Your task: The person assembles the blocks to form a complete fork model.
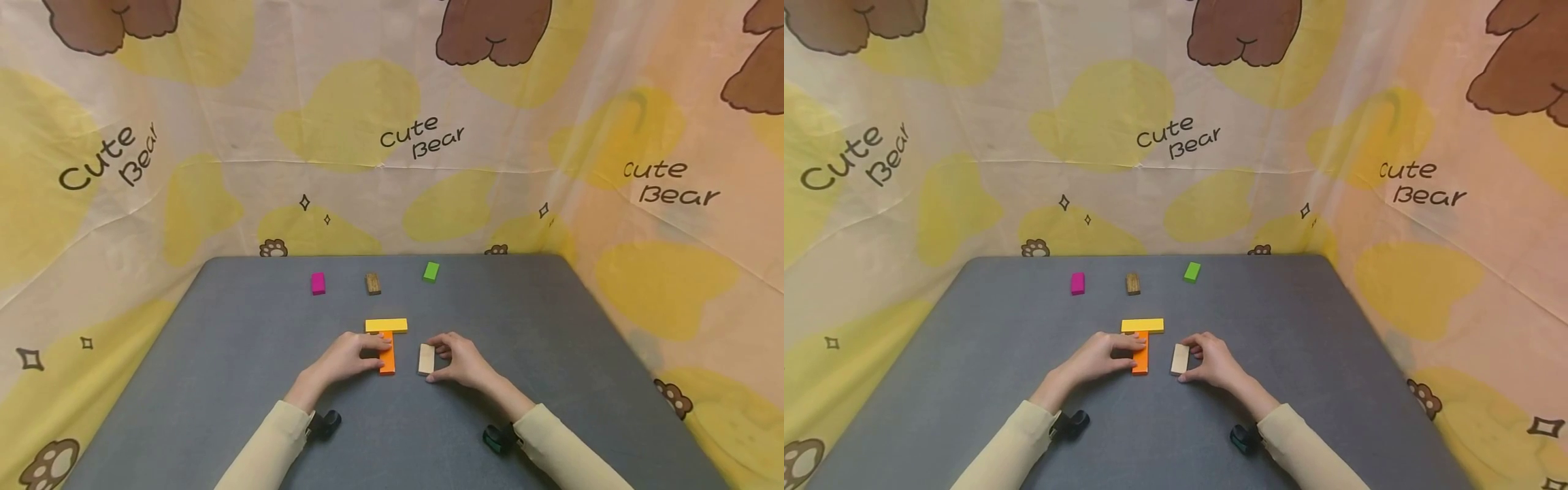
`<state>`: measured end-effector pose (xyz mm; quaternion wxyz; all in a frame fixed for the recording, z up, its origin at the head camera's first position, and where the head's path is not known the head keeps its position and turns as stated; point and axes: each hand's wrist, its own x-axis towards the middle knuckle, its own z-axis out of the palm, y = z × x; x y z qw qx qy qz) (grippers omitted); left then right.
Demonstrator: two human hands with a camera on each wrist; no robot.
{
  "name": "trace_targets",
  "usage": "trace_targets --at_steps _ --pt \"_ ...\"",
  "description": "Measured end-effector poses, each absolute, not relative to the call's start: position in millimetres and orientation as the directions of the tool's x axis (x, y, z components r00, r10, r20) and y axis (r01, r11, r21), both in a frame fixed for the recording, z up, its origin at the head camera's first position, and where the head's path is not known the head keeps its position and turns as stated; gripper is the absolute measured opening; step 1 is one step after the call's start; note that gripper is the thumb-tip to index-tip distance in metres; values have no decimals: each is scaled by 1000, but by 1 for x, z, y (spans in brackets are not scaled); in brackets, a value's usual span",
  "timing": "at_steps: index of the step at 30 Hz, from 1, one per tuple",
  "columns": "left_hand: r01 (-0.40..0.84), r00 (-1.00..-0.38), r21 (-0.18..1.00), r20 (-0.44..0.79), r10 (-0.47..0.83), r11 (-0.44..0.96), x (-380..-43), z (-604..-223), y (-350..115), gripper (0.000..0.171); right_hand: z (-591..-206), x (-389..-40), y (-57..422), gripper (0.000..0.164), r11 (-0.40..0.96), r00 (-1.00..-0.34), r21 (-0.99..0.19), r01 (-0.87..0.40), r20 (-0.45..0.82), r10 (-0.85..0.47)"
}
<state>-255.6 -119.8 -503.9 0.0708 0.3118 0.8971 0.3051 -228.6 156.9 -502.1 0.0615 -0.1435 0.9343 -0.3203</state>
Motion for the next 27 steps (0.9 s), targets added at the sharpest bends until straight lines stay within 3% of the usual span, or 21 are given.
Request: trace_targets --at_steps 10,27 --pt "522 -794 587 69 604 619 -256 -504 -120 36 -499 -230 157 63 760 -946 -593 -267 9 -325" --pt "536 -792 572 86 605 621 -256 -505 -120 36 -484 -218 143 61 699 -882 -602 -386 19 -471"
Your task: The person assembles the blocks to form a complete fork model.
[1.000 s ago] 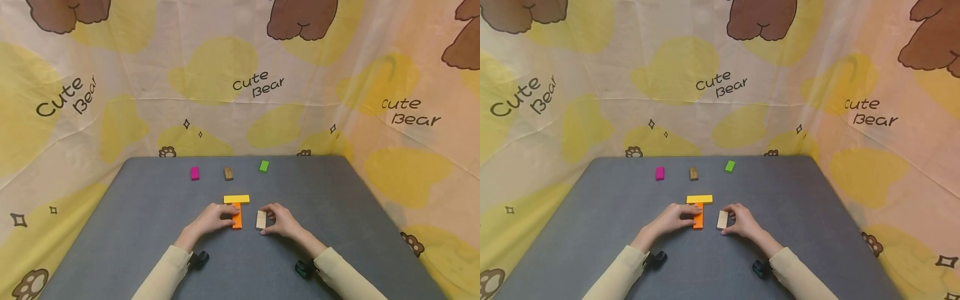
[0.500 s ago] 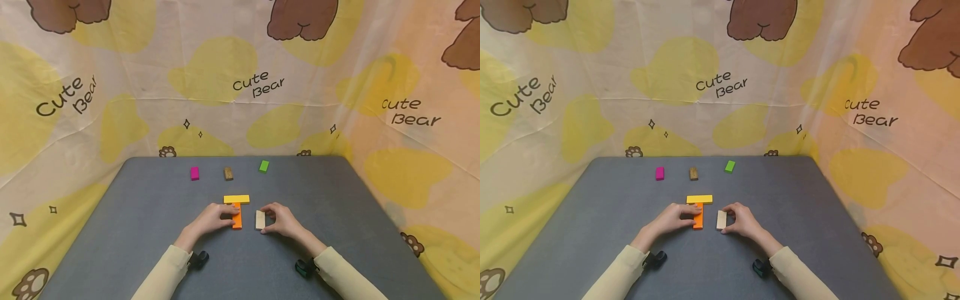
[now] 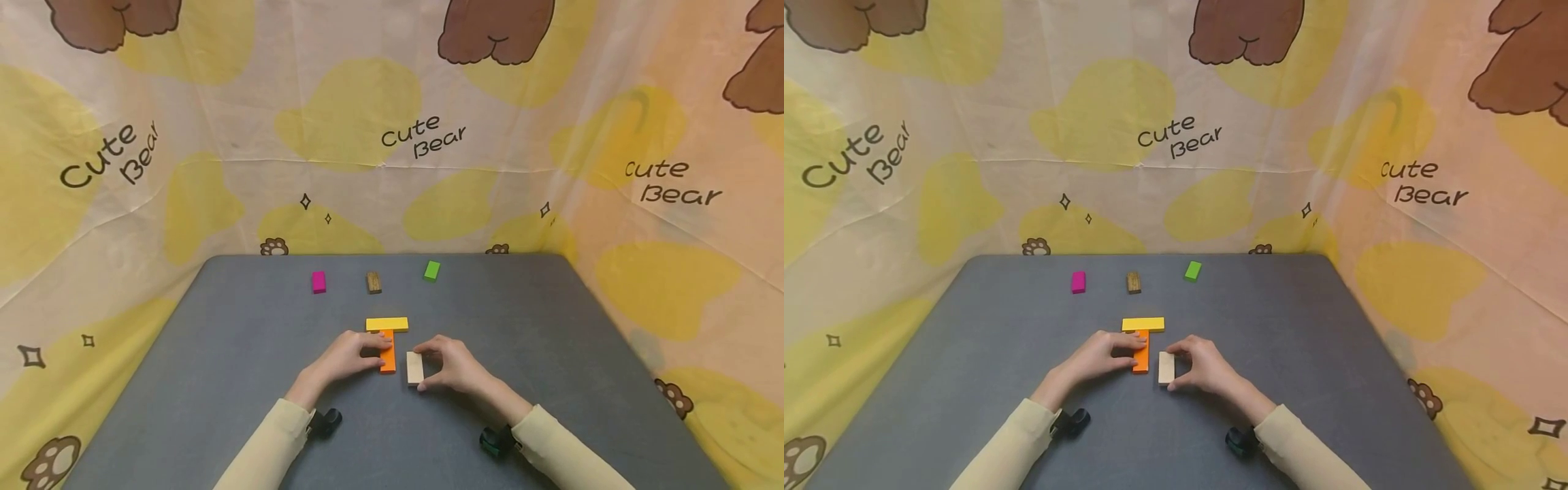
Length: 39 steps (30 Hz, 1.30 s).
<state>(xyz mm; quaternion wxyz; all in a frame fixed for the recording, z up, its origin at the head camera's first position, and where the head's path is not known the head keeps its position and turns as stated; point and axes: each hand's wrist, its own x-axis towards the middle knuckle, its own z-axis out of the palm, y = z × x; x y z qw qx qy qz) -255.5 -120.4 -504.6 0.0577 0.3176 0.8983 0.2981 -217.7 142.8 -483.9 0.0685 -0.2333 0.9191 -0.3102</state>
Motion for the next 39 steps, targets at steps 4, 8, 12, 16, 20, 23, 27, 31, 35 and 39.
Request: trace_targets --at_steps 4,8,12,16,20,23,27,31,35,39 --pt "528 -795 578 78 602 623 -256 -505 -121 36 -481 -215 139 62 690 -872 -600 -404 24 -490" --pt "531 -792 579 81 604 619 -256 -505 -121 35 -479 -211 135 62 682 -862 -603 -414 20 -506" --pt "539 -788 575 86 610 616 -257 -505 -121 36 -480 -209 131 63 665 -849 -613 -428 21 -527" --pt "550 -783 566 94 614 614 -257 -504 -121 36 -481 -208 126 62 652 -839 -622 -434 17 -543" --pt "555 -782 559 99 615 616 -258 -505 -121 36 -482 -207 123 62 659 -831 -602 -450 13 -556" --pt "553 -784 562 100 613 615 -257 -505 -121 36 -483 -205 121 63 652 -821 -594 -471 27 -570" --pt "553 -783 566 103 613 611 -256 -506 -121 36 -485 -204 118 63 642 -812 -595 -484 34 -582" --pt "555 -781 569 103 616 607 -256 -507 -121 36 -486 -202 116 62 643 -810 -595 -482 23 -586" --pt "553 -781 571 103 616 607 -256 -507 -122 36 -488 -202 113 62 644 -812 -602 -473 14 -584" --pt "558 -780 567 109 616 606 -256 -507 -122 36 -489 -203 111 61 648 -809 -599 -471 1 -588"
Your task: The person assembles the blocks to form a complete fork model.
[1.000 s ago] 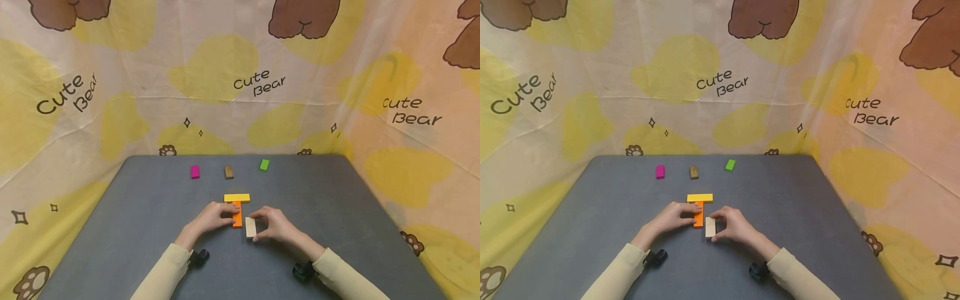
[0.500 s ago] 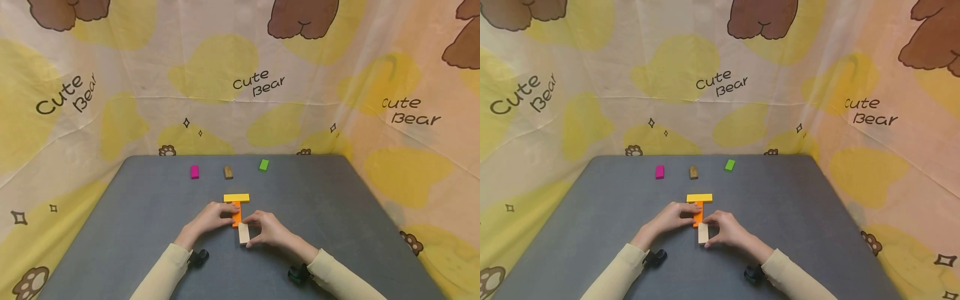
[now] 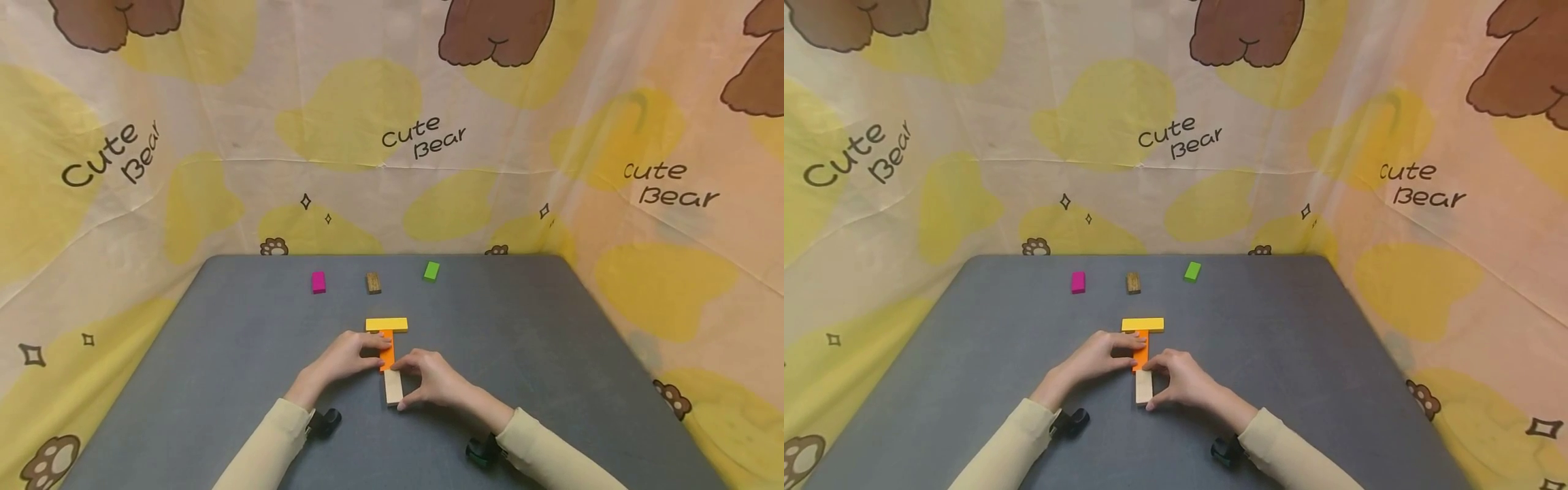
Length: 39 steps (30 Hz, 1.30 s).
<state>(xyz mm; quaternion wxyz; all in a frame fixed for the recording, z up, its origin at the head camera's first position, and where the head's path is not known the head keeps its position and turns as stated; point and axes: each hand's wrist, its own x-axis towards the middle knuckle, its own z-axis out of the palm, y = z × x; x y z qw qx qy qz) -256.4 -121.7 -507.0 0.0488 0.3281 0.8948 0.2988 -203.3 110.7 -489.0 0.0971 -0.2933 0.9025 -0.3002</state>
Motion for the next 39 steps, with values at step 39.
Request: trace_targets --at_steps 39 --pt "545 -784 574 89 615 611 -256 -505 -123 39 -494 -208 100 61 665 -810 -583 -467 -19 -586"
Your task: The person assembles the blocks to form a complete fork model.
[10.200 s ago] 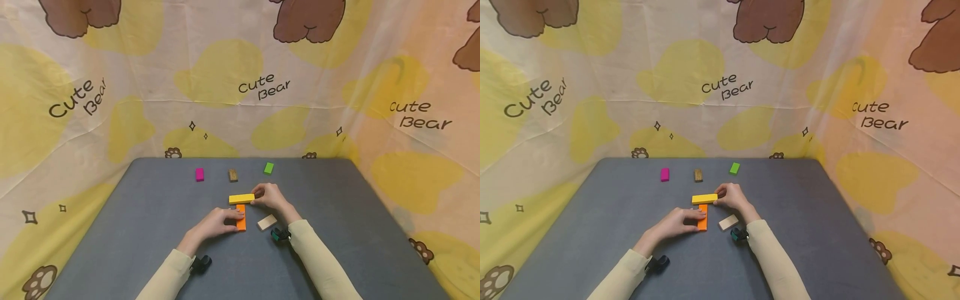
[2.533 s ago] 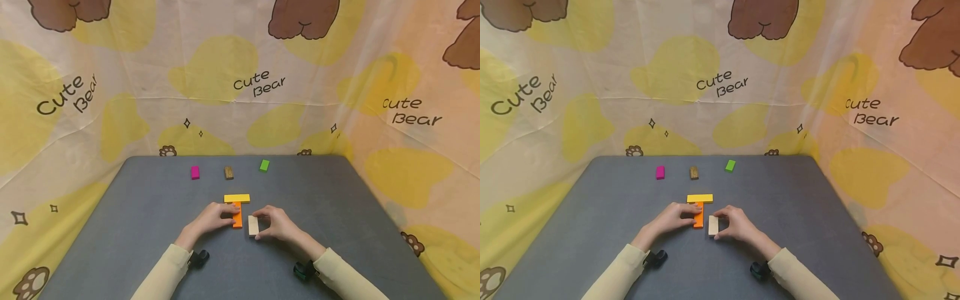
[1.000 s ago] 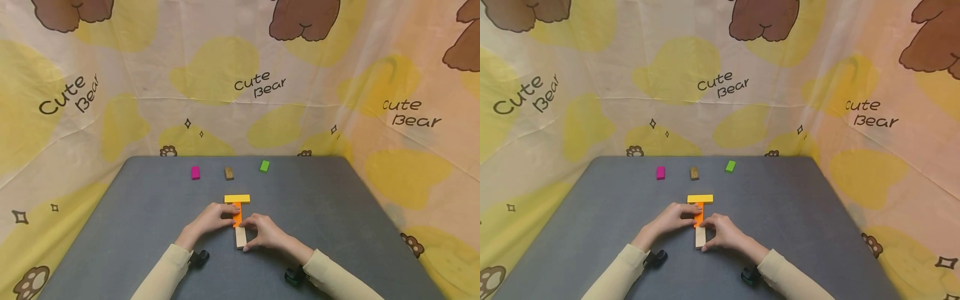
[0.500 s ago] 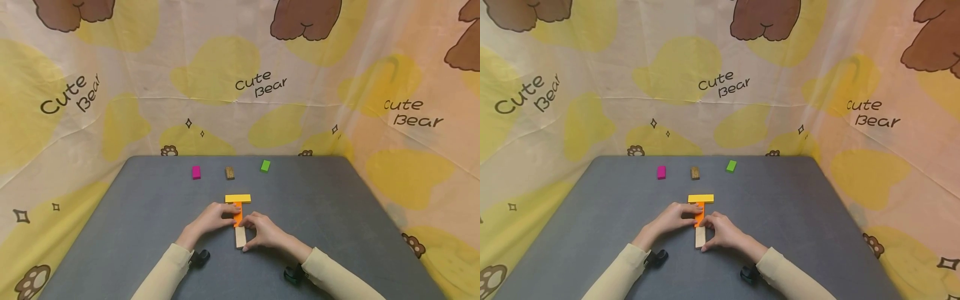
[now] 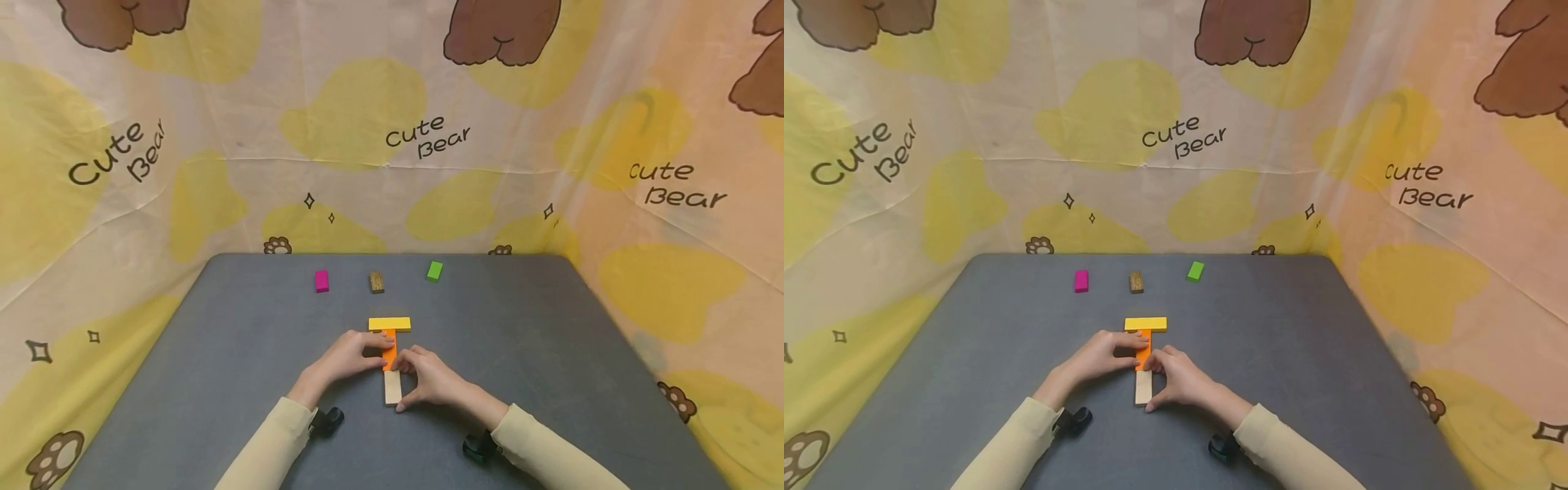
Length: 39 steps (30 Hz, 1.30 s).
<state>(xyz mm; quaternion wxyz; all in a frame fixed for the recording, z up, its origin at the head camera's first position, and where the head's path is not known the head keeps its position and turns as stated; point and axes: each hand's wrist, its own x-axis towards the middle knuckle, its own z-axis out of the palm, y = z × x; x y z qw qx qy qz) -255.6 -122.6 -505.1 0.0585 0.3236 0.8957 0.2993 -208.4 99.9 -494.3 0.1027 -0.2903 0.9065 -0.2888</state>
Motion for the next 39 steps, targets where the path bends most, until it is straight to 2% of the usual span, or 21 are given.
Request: trace_targets --at_steps 13,32,39 --pt "527 -791 586 74 607 616 -253 -504 -121 39 -494 -207 98 62 696 -825 -569 -437 -54 -562" --pt "536 -791 584 94 605 610 -256 -508 -122 36 -495 -206 103 63 672 -819 -586 -452 -27 -574" --pt "546 -788 585 113 605 600 -257 -508 -122 35 -494 -206 108 60 687 -839 -588 -426 -27 -543"
